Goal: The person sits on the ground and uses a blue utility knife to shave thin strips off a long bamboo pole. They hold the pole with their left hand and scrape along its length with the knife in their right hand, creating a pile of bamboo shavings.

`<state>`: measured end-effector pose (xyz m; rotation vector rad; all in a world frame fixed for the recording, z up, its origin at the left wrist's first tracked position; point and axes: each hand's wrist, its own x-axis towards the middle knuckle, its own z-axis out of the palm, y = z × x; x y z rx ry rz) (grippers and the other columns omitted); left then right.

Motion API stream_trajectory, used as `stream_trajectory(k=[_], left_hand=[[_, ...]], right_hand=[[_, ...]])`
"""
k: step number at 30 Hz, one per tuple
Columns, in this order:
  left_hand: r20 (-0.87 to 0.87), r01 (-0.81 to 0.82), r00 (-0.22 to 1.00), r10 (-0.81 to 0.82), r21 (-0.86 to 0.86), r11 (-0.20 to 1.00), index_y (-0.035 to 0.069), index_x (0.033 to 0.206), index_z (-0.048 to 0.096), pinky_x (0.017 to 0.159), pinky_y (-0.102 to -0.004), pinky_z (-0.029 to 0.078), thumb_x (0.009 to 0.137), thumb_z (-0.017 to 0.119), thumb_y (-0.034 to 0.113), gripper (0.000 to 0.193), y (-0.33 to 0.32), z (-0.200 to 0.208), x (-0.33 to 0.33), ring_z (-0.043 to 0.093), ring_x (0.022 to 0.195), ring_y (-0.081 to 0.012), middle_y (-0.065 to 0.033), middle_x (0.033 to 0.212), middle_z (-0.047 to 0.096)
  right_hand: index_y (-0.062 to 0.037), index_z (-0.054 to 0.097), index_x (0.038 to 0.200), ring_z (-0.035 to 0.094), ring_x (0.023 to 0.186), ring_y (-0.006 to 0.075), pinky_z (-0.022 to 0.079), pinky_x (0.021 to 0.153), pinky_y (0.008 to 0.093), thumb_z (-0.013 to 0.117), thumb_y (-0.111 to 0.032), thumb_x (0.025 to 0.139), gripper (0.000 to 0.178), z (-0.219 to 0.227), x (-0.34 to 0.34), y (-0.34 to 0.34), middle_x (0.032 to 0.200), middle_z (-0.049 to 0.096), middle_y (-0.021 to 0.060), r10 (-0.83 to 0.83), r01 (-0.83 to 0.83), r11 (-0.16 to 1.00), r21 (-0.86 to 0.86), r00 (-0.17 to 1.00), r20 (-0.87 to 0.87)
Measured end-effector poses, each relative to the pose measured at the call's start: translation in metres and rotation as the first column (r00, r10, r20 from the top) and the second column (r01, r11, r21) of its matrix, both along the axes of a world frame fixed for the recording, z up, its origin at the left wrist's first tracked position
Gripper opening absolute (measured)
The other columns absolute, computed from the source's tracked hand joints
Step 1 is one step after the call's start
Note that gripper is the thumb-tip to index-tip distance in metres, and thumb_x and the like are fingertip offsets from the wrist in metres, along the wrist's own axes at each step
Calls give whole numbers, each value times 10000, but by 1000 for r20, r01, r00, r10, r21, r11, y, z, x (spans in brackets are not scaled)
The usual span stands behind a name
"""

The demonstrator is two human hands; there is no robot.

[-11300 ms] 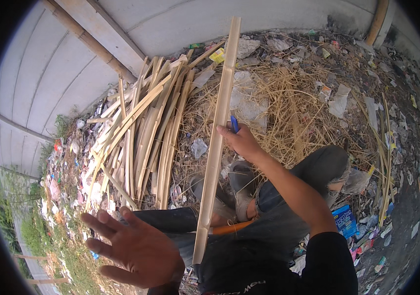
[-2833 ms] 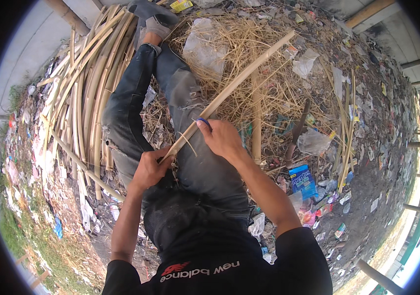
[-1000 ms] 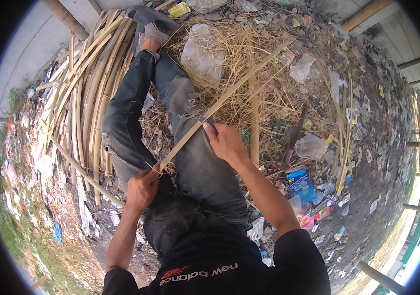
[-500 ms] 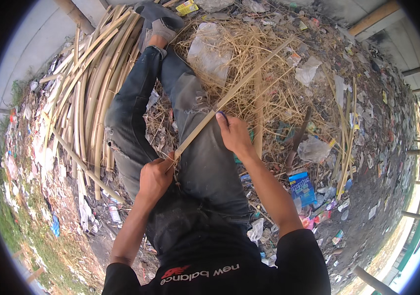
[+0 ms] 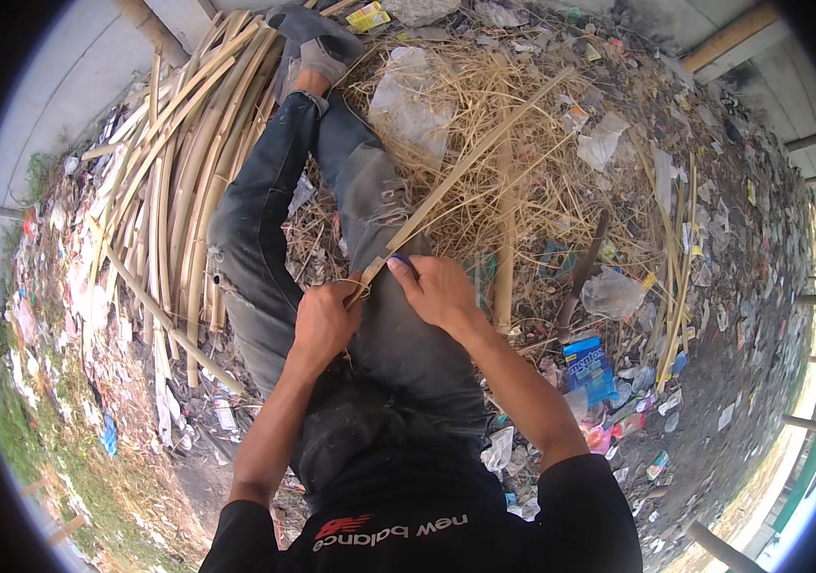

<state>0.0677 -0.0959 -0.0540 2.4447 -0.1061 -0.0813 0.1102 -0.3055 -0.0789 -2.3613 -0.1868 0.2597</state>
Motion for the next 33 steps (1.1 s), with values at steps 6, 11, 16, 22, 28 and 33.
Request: stream_trajectory(k=[6,11,16,22,28,33], left_hand=[[-108,-30,994,19,-105,994,-6,944,746,769,-532,568,837,715,106,158,-8,-9,17,698,814,-487,-294,811,697],[-83,-30,996,17,-164,986,-21,917,738,726,-508,555,845,712,98,142,-1,-5,20,693,777,-486,-291,793,686],[-209,49,972,-106,-264,963,-39,918,752,606,-400,523,917,704,114,160,36,14,11,681,599,-302,-194,658,662],[-366,62,920,-141,-219,974,-38,848,748,528,-314,498,1008,679,211,303,72,24,-8,640,518,-131,-69,574,642],[-436,45,886,-159,-260,965,-28,779,713,529,-312,498,1020,662,248,370,80,34,-10,636,509,-126,-58,560,633],[-468,47,868,-169,-263,964,-18,769,716,527,-309,498,1023,656,263,384,84,42,-9,632,503,-122,-48,546,625]], right_hand=[[-14,683,761,649,675,448,508,643,523,550,-505,1065,592,3,-7,5,663,641,235,52,-53,999,7,996,69],[-29,579,691,507,516,190,398,542,382,572,-506,1072,611,-5,15,-25,550,484,81,207,-84,912,401,939,-276],[6,563,667,460,532,161,388,564,399,564,-534,1071,674,-9,28,-52,548,397,69,-95,278,850,448,916,-389],[15,681,794,652,681,432,506,668,506,513,-566,1072,665,-6,31,-34,662,637,208,-159,160,985,66,987,-23],[14,713,871,664,781,495,524,745,544,471,-575,1083,671,-35,58,-28,753,675,253,-225,225,974,-6,974,7],[50,672,806,657,782,482,491,755,560,460,-570,1086,713,-54,121,-71,761,659,283,-430,429,902,41,902,31]])
